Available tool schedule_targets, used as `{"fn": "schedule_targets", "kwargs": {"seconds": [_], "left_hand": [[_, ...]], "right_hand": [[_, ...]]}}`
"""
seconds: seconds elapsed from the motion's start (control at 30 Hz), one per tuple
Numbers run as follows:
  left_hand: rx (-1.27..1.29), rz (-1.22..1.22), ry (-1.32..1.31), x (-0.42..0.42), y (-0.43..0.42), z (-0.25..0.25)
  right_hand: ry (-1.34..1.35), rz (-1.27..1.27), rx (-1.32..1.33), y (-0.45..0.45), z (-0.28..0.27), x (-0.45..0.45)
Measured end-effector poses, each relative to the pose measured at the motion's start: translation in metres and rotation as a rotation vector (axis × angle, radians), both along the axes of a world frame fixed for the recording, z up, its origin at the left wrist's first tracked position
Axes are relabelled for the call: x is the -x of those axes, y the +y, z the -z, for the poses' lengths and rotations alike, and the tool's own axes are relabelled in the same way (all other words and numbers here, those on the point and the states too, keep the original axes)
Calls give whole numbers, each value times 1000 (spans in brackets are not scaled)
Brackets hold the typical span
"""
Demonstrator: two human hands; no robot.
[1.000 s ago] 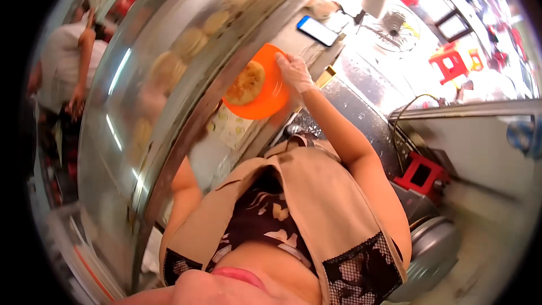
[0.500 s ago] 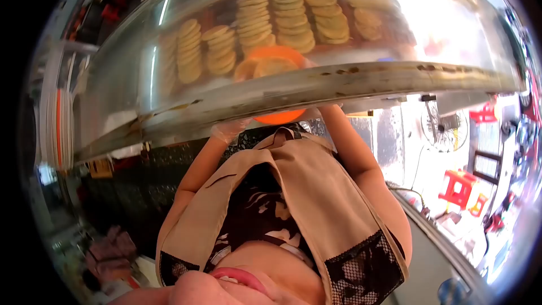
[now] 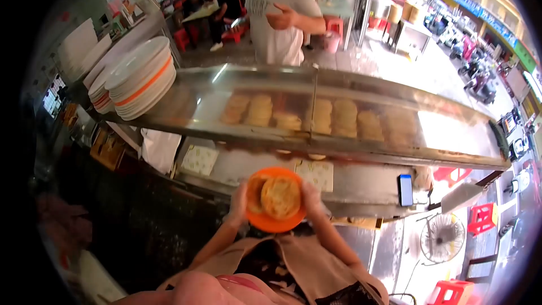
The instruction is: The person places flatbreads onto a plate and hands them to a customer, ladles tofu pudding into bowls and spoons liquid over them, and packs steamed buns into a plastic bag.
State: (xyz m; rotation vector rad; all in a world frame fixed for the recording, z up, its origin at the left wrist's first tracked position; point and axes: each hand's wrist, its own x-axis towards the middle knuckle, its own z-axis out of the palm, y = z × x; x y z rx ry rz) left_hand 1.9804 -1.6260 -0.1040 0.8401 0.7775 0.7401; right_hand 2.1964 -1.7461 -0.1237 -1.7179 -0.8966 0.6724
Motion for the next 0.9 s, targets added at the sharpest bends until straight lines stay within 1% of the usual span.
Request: {"fn": "schedule_targets", "kwargs": {"seconds": [0.03, 0.07, 0.1, 0.17, 0.27, 0.3, 0.33, 0.4, 0.43, 0.47, 0.57, 0.6, 0.63, 0.67, 0.7, 0.73, 0.77, 0.8, 0.83, 0.87, 0.9], "left_hand": [[69, -44, -46, 11, -6, -8], [145, -90, -87, 24, -15, -23], [137, -88, -101, 34, -17, -30], [157, -180, 26, 56, -24, -39], [207, -250, 29, 74, -30, -43], [221, -263, -34, 78, -31, -40], [225, -274, -33, 79, -32, -45], [204, -314, -180, 86, -39, -57], [267, -337, -246, 91, -39, -50], [270, -350, -242, 99, -37, -43], [190, -359, -43, 106, -39, -56], [188, -363, -46, 111, -39, -52], [123, -394, -6, 120, -39, -46], [58, -424, 34, 125, -38, -39], [21, -482, 129, 122, -46, -63], [-7, -551, 111, 121, -50, -78], [-81, -531, 137, 138, -48, -71], [33, -598, 117, 133, -53, -104], [9, -635, 186, 135, -60, -127], [30, -679, 146, 135, -65, -147], [0, -675, 84, 147, -67, -152]], "right_hand": [[5, 6, 74, 7, -2, 10], [622, 81, 10, 8, -31, 35], [608, 79, 2, 11, -49, 45], [842, 3, 100, 14, -69, 61], [896, 6, 153, 26, -73, 72], [857, -60, 193, 28, -82, 72], [858, -68, 201, 32, -93, 71], [615, -261, 239, 40, -111, 73], [622, -273, 249, 47, -107, 72], [642, -322, 238, 56, -100, 71], [670, -412, 250, 72, -115, 70], [677, -448, 272, 76, -121, 71], [673, -451, 270, 82, -120, 71], [751, -504, 276, 89, -117, 72], [827, -556, 281, 96, -115, 73], [820, -556, 280, 100, -123, 78], [686, -513, 201, 102, -130, 85], [553, -469, 125, 102, -140, 90], [547, -471, 129, 102, -156, 92], [847, -596, 74, 102, -175, 94], [1000, -659, 42, 103, -180, 93]]}}
